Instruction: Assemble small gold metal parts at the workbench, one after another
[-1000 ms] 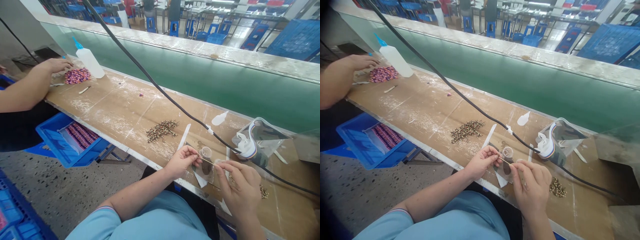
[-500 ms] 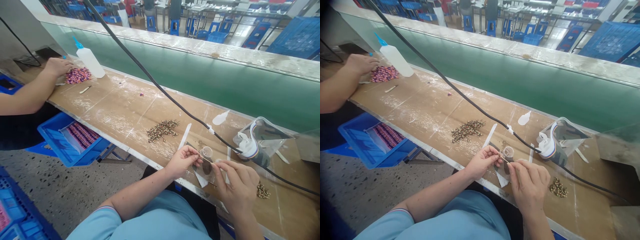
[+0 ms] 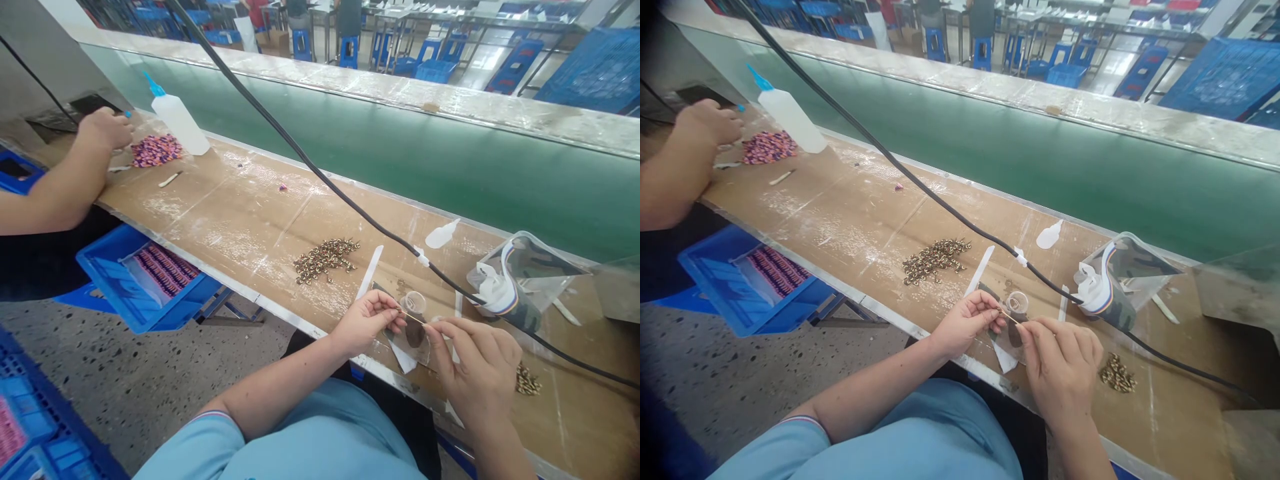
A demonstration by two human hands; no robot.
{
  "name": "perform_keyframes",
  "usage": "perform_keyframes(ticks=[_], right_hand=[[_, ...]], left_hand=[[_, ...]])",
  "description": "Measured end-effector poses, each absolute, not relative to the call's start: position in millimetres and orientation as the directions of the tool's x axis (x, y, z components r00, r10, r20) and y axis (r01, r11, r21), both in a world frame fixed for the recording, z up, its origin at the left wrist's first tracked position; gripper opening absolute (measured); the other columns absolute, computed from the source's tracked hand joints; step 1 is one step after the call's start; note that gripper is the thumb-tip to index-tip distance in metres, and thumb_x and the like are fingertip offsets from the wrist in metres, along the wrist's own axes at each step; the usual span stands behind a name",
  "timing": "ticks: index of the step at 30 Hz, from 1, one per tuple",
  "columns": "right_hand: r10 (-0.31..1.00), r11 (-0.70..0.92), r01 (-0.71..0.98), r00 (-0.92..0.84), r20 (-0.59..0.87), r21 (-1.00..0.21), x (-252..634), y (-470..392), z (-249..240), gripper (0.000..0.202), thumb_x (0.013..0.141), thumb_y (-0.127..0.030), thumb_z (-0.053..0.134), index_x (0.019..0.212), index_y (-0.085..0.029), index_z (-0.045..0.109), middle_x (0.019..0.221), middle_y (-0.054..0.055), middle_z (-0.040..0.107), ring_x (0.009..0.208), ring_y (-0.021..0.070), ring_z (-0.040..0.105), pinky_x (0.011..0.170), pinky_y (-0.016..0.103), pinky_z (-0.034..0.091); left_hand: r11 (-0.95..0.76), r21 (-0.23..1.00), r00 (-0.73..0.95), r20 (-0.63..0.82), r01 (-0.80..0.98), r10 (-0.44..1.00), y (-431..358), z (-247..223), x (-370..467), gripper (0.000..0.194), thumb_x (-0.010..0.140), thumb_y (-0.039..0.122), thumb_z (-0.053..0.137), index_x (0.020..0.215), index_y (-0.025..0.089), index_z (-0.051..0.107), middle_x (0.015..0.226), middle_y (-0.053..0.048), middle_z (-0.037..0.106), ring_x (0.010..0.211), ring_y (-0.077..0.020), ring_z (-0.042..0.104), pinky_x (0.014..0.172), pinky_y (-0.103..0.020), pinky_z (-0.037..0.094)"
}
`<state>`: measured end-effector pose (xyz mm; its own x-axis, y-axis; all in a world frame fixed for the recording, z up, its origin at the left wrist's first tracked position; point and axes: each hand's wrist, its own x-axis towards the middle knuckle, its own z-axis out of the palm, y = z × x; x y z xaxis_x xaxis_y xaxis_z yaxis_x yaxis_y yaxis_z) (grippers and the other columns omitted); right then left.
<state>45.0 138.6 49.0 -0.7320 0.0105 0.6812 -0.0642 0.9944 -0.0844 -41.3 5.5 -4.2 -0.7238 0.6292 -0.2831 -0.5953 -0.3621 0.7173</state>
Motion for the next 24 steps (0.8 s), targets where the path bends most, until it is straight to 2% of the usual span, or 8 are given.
perform_keyframes(ticks=[13, 20, 24], right_hand=[[-0.054, 0.996, -0.089, -0.756, 0.652, -0.021, 37, 155, 62, 0.01, 0.087, -0.027, 0.061, 0.079, -0.02, 0.061, 0.081, 0.004, 0.066, 0.075, 0.017, 0.055, 0.075, 0.033, 0.037], [-0.086, 0.996, -0.046, -0.782, 0.618, 0.08, 23, 163, 55, 0.02, 0.09, -0.029, 0.056, 0.075, -0.02, 0.065, 0.077, 0.003, 0.067, 0.074, 0.0168, 0.053, 0.076, 0.034, 0.034], [-0.078, 0.997, -0.06, -0.818, 0.57, 0.049, 20, 159, 47, 0.018, 0.089, -0.027, 0.057, 0.075, -0.022, 0.066, 0.078, 0.001, 0.067, 0.075, 0.0156, 0.052, 0.077, 0.033, 0.032]], left_hand=[[-0.331, 0.732, -0.706, -0.28, -0.595, 0.65, 4, -3, -42, 0.037, 0.065, 0.038, 0.079, 0.079, 0.014, 0.054, 0.068, 0.0, 0.063, 0.062, -0.0096, 0.062, 0.06, -0.022, 0.047], [-0.354, 0.714, -0.712, -0.285, -0.604, 0.642, 5, -3, -42, 0.041, 0.059, 0.04, 0.082, 0.078, 0.014, 0.055, 0.07, 0.0, 0.063, 0.062, -0.0094, 0.062, 0.06, -0.022, 0.047], [-0.324, 0.729, -0.71, -0.304, -0.603, 0.635, 4, 0, -41, 0.037, 0.061, 0.036, 0.081, 0.078, 0.015, 0.057, 0.069, 0.001, 0.063, 0.062, -0.0094, 0.061, 0.061, -0.022, 0.047]])
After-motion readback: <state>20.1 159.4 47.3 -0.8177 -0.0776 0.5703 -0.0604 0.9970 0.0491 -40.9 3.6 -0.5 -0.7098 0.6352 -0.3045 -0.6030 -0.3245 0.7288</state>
